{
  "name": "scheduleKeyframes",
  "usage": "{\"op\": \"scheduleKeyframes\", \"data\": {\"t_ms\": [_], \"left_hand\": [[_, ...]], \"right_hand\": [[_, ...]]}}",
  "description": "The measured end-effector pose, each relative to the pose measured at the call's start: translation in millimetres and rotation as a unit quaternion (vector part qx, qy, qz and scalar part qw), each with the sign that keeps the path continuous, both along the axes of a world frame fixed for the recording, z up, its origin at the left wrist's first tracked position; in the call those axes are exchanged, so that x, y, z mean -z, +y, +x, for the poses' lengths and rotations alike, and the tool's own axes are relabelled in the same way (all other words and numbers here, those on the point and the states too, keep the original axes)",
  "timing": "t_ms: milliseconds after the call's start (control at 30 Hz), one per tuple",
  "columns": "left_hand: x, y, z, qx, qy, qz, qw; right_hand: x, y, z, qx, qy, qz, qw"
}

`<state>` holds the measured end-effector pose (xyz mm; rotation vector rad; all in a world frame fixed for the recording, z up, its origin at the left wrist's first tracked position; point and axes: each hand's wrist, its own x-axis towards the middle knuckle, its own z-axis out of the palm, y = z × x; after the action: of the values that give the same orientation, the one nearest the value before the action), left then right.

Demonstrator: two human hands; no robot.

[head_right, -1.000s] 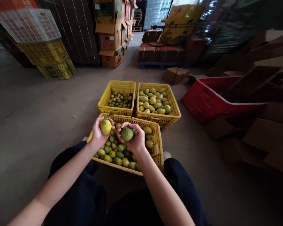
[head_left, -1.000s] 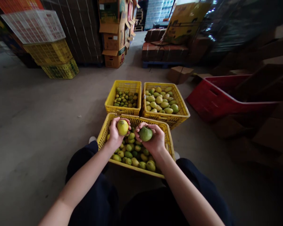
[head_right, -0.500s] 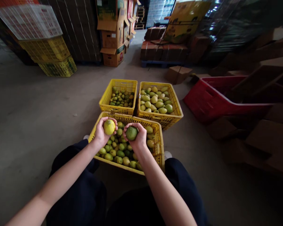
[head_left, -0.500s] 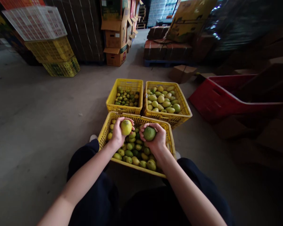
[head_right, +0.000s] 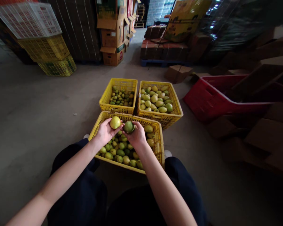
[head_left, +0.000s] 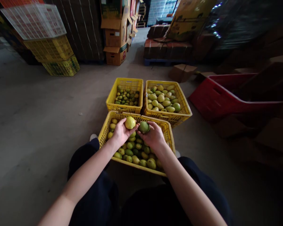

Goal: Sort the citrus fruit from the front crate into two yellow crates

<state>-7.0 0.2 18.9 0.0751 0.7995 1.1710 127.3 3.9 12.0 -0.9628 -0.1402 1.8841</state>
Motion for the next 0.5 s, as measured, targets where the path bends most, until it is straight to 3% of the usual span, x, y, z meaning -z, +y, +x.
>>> {"op": "scheduleKeyframes", "data": {"t_ms": [233, 400, 500], "left_hand": [[9.4, 5, -3, -0.009, -0.035, -0.046, 0.998], [20.9, 6, -5, 0.038, -0.038, -0.043, 0.998], [18.5, 4, -5, 0.044, -0.039, -0.044, 0.997]], "right_hand": [[-0.8, 1, 1, -0.008, 0.011, -0.020, 1.000], [-2.2, 1, 1, -0.026, -0.011, -0.024, 0.999], [0.0, 3, 2, -0.045, -0.025, -0.019, 0.998]]}}
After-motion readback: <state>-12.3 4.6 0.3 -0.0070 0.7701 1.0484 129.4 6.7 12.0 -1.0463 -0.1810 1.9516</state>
